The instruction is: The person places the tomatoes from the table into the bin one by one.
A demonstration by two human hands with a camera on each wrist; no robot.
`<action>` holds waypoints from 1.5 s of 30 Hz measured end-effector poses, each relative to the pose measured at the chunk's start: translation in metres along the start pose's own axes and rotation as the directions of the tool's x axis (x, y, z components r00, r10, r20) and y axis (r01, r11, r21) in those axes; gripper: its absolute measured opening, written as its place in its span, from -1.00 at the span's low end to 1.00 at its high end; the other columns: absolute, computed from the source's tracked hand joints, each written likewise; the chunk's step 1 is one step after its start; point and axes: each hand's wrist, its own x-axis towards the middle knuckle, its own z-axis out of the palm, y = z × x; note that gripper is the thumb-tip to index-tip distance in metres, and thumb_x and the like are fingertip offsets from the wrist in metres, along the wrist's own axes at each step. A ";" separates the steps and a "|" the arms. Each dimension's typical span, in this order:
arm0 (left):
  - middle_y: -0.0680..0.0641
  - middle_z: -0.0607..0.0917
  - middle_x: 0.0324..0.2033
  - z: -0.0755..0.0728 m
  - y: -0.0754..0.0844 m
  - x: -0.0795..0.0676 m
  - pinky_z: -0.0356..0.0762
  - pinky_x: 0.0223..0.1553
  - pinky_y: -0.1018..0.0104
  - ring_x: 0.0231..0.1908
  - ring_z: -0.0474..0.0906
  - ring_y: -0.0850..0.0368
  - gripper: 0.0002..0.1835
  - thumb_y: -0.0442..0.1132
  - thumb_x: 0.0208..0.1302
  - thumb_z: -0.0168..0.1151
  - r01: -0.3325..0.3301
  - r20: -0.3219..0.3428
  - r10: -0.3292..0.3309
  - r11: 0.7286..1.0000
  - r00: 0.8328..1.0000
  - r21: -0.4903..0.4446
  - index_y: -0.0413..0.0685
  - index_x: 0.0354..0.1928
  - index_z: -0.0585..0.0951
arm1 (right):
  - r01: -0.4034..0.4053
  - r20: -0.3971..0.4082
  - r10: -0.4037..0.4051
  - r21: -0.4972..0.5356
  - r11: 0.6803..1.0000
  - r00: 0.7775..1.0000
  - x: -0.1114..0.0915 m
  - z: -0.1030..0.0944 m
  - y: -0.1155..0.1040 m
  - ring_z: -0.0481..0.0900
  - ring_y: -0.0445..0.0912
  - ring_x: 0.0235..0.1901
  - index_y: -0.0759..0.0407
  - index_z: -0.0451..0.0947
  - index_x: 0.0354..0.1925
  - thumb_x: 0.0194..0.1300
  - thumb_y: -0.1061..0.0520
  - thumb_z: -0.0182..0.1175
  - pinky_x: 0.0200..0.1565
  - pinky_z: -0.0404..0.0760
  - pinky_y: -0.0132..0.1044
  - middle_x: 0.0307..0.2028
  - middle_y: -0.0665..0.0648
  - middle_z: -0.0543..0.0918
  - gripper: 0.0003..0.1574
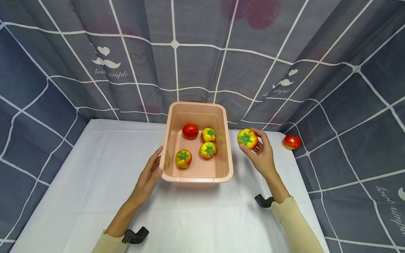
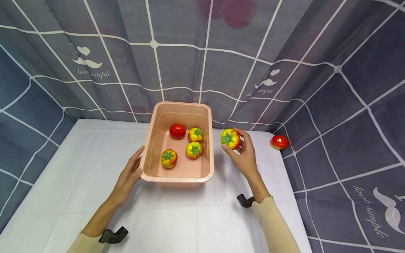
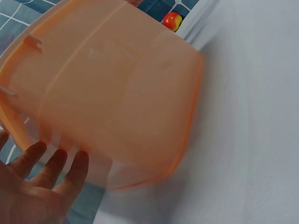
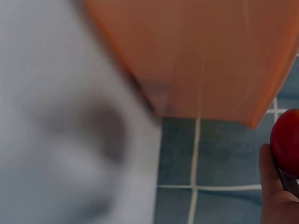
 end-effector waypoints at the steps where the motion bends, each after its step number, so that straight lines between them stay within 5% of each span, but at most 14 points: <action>1: -0.17 0.25 0.66 0.000 0.000 0.000 0.43 0.43 0.57 0.56 0.36 0.20 -0.28 -0.30 0.70 -0.10 -0.003 0.001 0.003 1.000 1.000 0.001 0.31 0.75 0.05 | 0.015 0.001 -0.015 0.007 1.000 1.000 0.001 0.001 -0.004 0.67 -0.16 0.16 0.19 0.38 0.51 0.24 0.44 0.48 0.18 0.69 -0.53 0.38 0.03 0.46 -0.05; 12: -0.15 0.22 0.67 0.000 0.001 -0.001 0.43 0.43 0.56 0.58 0.34 0.12 -0.28 -0.29 0.70 -0.09 0.007 -0.004 -0.007 1.000 1.000 0.014 0.32 0.75 0.05 | 0.102 0.108 -0.099 -0.019 0.995 0.989 0.019 0.016 -0.043 0.70 -0.17 0.15 0.13 0.44 0.48 0.19 0.41 0.53 0.17 0.70 -0.51 0.35 0.13 0.47 -0.06; 20: -0.09 0.18 0.70 0.000 0.004 -0.001 0.44 0.43 0.52 0.61 0.26 -0.29 -0.28 -0.28 0.70 -0.08 0.015 -0.008 -0.015 1.000 1.000 0.026 0.35 0.75 0.05 | 0.155 0.222 -0.129 -0.106 0.982 0.967 0.035 0.032 -0.058 0.68 -0.14 0.17 -0.01 0.51 0.44 0.18 0.26 0.62 0.30 0.61 -0.53 0.27 0.09 0.56 -0.08; 29: -0.11 0.21 0.68 0.000 0.005 -0.001 0.44 0.41 0.56 0.59 0.33 0.02 -0.28 -0.28 0.70 -0.08 0.014 -0.007 -0.014 1.000 1.000 0.021 0.34 0.75 0.05 | 0.225 0.368 -0.122 -0.251 0.942 0.922 0.049 0.052 -0.066 0.71 -0.15 0.16 -0.11 0.50 0.46 0.17 -0.04 0.67 0.27 0.70 -0.34 0.26 -0.06 0.66 -0.05; 37: -0.09 0.18 0.69 -0.001 0.005 -0.001 0.44 0.42 0.54 0.61 0.25 -0.28 -0.28 -0.28 0.70 -0.08 0.017 -0.009 -0.016 0.999 1.000 0.030 0.35 0.75 0.05 | 0.309 0.474 -0.093 -0.402 0.862 0.876 0.064 0.069 -0.068 0.65 -0.06 0.24 -0.12 0.52 0.45 0.18 -0.28 0.61 0.35 0.68 0.00 0.31 -0.02 0.67 -0.05; 45: -0.12 0.22 0.68 -0.001 0.004 -0.001 0.44 0.42 0.55 0.58 0.33 0.11 -0.28 -0.27 0.70 -0.07 0.021 -0.003 -0.020 1.000 1.000 0.022 0.36 0.75 0.05 | 0.387 0.566 -0.082 -0.443 0.809 0.820 0.071 0.083 -0.067 0.57 -0.02 0.29 -0.15 0.51 0.43 0.23 -0.41 0.52 0.41 0.56 0.08 0.33 -0.11 0.63 -0.08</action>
